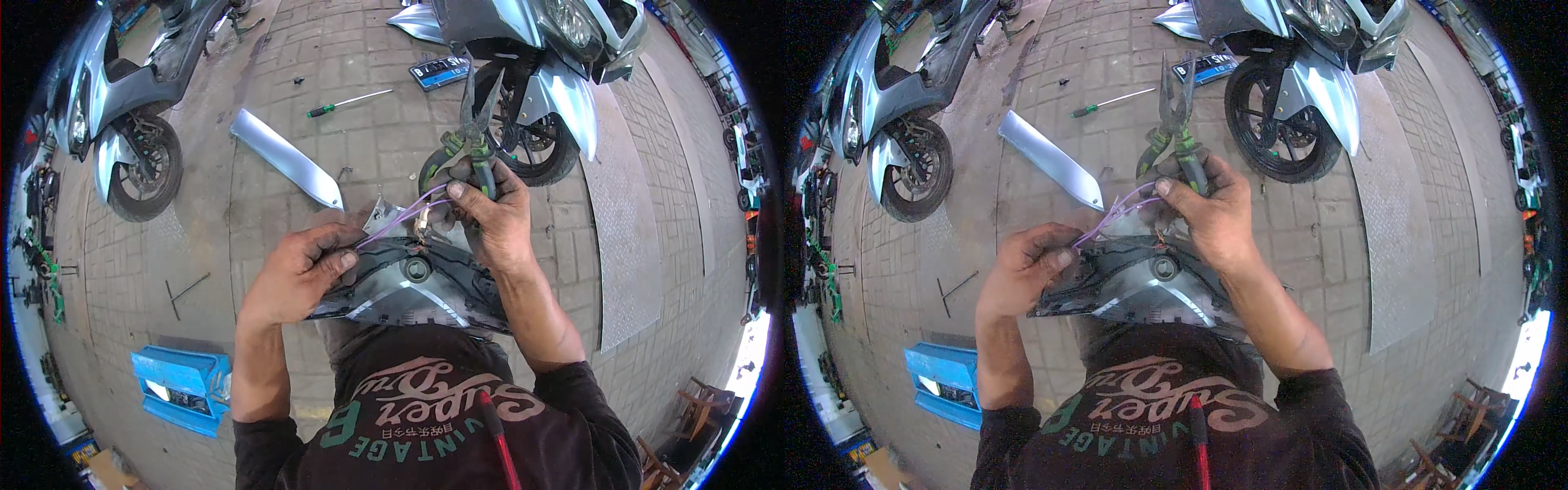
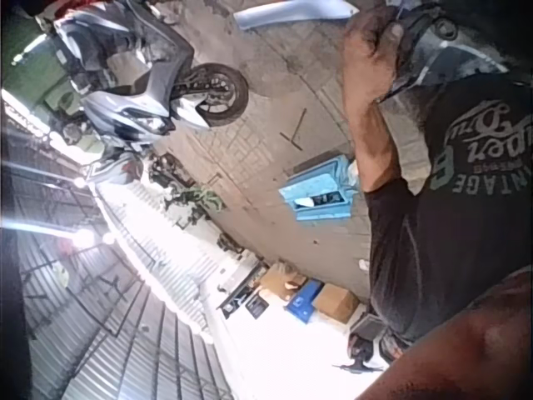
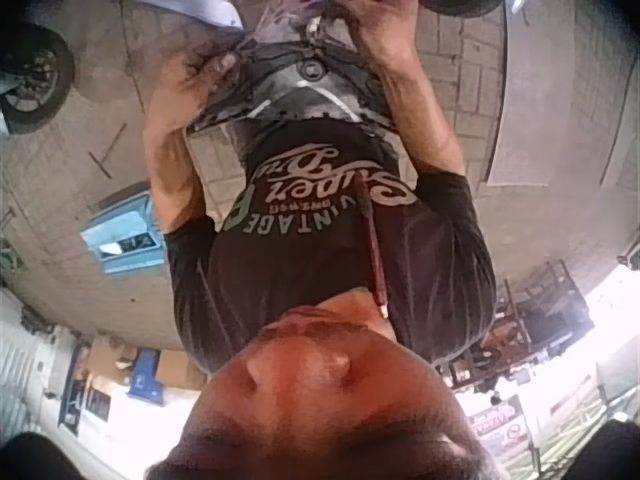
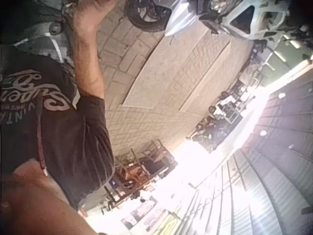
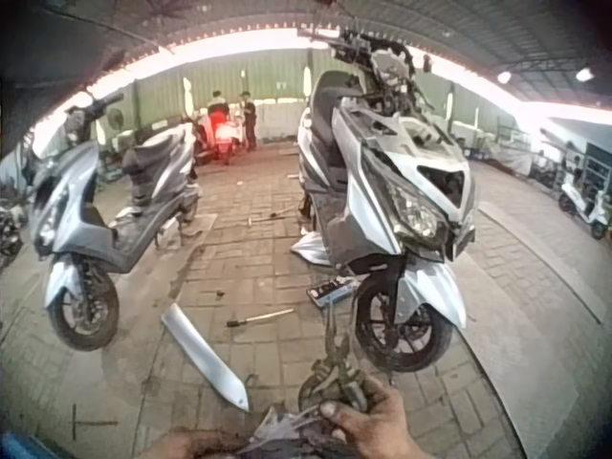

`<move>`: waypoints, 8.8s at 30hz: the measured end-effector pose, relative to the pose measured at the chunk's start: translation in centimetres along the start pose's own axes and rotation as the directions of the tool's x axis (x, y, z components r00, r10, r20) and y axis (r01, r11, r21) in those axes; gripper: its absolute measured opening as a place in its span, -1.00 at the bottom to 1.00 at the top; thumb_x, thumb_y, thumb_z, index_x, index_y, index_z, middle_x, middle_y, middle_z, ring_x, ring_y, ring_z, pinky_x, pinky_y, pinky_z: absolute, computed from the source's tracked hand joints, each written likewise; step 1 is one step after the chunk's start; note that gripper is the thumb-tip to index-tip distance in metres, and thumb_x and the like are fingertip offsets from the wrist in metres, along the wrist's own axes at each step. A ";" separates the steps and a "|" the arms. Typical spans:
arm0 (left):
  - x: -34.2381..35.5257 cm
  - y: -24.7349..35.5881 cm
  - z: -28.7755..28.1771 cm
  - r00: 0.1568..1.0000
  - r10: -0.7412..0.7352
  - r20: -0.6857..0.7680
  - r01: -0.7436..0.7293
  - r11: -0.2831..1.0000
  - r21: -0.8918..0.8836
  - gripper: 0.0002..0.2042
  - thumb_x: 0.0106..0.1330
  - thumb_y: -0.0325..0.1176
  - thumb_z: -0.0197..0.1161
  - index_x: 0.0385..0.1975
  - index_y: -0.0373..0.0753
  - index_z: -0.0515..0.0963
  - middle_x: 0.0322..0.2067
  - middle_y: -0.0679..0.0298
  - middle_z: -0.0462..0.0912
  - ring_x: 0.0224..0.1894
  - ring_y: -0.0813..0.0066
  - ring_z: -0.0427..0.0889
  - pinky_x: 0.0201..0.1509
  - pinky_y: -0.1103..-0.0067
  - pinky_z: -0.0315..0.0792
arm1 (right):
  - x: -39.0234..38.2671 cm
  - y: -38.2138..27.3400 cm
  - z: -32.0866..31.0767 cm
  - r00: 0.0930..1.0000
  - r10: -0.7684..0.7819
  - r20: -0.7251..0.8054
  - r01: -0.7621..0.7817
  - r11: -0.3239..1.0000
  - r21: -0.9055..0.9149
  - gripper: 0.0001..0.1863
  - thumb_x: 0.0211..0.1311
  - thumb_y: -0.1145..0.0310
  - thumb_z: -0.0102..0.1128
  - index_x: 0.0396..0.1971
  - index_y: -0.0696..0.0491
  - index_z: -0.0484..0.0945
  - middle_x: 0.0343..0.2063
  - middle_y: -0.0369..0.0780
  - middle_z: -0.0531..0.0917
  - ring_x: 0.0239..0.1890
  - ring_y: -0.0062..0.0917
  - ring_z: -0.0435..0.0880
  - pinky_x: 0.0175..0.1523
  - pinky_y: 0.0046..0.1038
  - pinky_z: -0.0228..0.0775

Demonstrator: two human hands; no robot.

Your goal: The person tapes electrical wires on a motorcycle fairing component and then uses pliers to strip or crimp a wire before installing the fairing piece onto the front of a motorcycle.

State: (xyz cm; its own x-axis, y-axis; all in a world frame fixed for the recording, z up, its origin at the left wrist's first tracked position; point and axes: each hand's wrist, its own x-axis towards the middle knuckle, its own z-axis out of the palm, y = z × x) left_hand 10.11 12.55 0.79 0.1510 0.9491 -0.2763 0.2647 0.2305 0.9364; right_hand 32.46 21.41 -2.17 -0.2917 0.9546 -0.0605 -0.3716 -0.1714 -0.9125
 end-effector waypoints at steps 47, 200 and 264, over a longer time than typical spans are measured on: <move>-0.8 -0.8 2.1 0.813 0.399 -0.424 -0.227 0.888 0.400 -0.81 0.11 -0.45 0.25 -0.32 -0.38 0.51 -0.45 0.19 0.57 -0.43 0.48 0.52 -0.33 0.58 0.38 | -0.2 -1.4 1.2 0.984 -0.176 0.030 0.178 0.982 -0.060 -0.76 0.01 0.67 0.18 -0.25 0.27 0.46 -0.37 -0.18 0.61 -0.35 -0.59 0.60 -0.27 -0.56 0.51; -2.7 -7.6 1.3 0.720 0.280 -0.636 -0.351 0.936 0.015 -0.80 0.25 -0.37 0.10 -0.30 -0.41 0.50 -0.48 0.18 0.56 -0.54 0.55 0.44 -0.46 0.65 0.31 | -3.6 0.5 1.1 0.990 0.029 0.135 -0.007 0.987 -0.158 -0.54 -0.01 0.47 0.33 -0.07 0.17 0.40 -0.34 -0.31 0.55 -0.29 -0.72 0.47 -0.14 -0.60 0.36; 0.4 -0.9 5.1 0.767 0.398 -0.503 -0.404 0.909 0.103 -0.81 0.15 -0.58 0.19 -0.22 -0.40 0.51 -0.39 0.16 0.64 -0.38 0.53 0.59 -0.36 0.65 0.42 | -6.8 -0.9 1.3 0.906 0.325 0.272 -0.120 0.813 -0.570 -0.71 0.17 0.28 0.13 -0.21 0.16 0.41 -0.49 -0.11 0.49 -0.44 -0.42 0.49 -0.27 -0.36 0.33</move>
State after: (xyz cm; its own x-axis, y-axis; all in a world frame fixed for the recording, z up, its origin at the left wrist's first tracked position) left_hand 14.76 11.62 -1.28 -0.2578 0.9279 0.2694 0.2775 -0.1960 0.9405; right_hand 33.63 14.78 -0.39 -0.6243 0.7430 -0.2413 0.2359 -0.1151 -0.9649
